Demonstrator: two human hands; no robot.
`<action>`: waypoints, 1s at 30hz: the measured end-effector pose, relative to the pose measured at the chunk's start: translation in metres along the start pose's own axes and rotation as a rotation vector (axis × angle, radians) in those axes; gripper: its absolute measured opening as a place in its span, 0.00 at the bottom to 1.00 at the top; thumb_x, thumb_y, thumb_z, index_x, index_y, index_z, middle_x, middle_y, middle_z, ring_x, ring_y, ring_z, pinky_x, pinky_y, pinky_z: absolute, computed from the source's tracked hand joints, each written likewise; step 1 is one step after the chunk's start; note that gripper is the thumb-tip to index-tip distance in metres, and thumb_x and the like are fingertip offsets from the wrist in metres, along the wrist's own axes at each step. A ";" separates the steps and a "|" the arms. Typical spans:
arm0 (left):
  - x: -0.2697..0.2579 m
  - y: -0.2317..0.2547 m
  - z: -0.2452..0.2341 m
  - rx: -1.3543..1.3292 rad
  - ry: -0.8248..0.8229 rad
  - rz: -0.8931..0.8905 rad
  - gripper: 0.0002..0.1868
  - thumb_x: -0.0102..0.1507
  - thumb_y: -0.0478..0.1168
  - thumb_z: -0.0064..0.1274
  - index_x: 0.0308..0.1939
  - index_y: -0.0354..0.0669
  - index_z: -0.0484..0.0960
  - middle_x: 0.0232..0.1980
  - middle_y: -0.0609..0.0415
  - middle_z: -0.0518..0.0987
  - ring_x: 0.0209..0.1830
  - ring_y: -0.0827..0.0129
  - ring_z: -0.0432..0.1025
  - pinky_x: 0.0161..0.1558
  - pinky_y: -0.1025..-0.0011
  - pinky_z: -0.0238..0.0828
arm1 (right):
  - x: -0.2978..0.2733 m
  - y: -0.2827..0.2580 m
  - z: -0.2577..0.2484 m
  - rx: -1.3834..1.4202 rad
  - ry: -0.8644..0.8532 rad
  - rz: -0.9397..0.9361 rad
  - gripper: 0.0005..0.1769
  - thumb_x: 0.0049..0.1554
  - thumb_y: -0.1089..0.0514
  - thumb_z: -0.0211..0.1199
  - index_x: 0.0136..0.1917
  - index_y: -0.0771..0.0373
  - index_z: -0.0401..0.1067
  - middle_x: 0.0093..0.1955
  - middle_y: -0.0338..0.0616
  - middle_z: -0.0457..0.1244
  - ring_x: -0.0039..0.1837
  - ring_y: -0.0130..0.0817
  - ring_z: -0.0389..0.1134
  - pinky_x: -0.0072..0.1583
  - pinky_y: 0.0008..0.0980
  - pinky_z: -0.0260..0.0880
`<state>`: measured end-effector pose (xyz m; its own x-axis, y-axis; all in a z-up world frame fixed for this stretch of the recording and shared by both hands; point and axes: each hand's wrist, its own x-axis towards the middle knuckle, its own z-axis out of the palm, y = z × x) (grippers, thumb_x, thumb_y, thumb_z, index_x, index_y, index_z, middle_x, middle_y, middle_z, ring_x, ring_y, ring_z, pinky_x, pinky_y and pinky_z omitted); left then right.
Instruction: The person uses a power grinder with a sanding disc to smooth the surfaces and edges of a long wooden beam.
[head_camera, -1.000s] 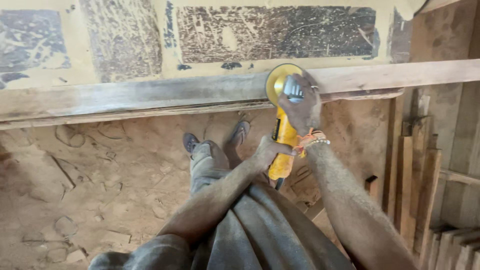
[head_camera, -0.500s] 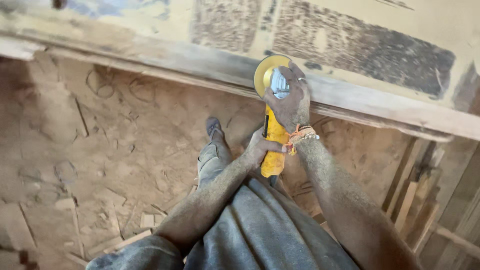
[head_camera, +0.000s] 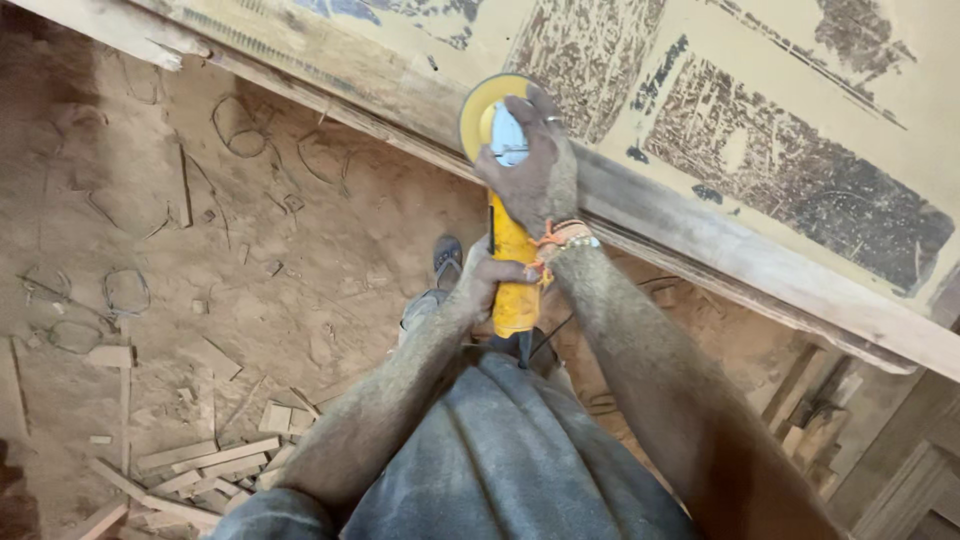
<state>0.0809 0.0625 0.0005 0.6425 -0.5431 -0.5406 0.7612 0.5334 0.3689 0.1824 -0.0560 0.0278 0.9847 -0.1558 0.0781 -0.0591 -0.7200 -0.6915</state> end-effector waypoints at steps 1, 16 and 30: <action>0.001 0.009 -0.004 0.038 0.007 -0.006 0.25 0.50 0.29 0.62 0.52 0.32 0.77 0.38 0.47 0.82 0.34 0.60 0.79 0.38 0.61 0.79 | 0.005 -0.006 0.007 -0.020 0.016 -0.038 0.33 0.51 0.50 0.72 0.68 0.61 0.71 0.75 0.57 0.59 0.75 0.54 0.62 0.73 0.45 0.65; -0.013 -0.007 0.001 0.068 0.032 -0.069 0.25 0.50 0.29 0.63 0.52 0.30 0.78 0.39 0.47 0.82 0.35 0.60 0.79 0.39 0.60 0.79 | -0.014 -0.017 -0.011 0.039 -0.086 0.116 0.34 0.50 0.51 0.71 0.68 0.60 0.69 0.76 0.54 0.59 0.72 0.50 0.65 0.70 0.43 0.68; 0.001 -0.094 0.030 0.178 -0.078 -0.169 0.28 0.47 0.27 0.65 0.52 0.34 0.77 0.43 0.49 0.82 0.42 0.61 0.79 0.47 0.63 0.78 | -0.076 0.051 -0.086 -0.058 0.031 0.238 0.35 0.49 0.54 0.71 0.69 0.60 0.69 0.77 0.58 0.57 0.73 0.55 0.63 0.71 0.46 0.66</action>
<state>0.0127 -0.0073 -0.0115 0.5049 -0.6670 -0.5480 0.8572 0.3125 0.4093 0.0905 -0.1388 0.0482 0.9364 -0.3457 -0.0595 -0.2991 -0.6982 -0.6505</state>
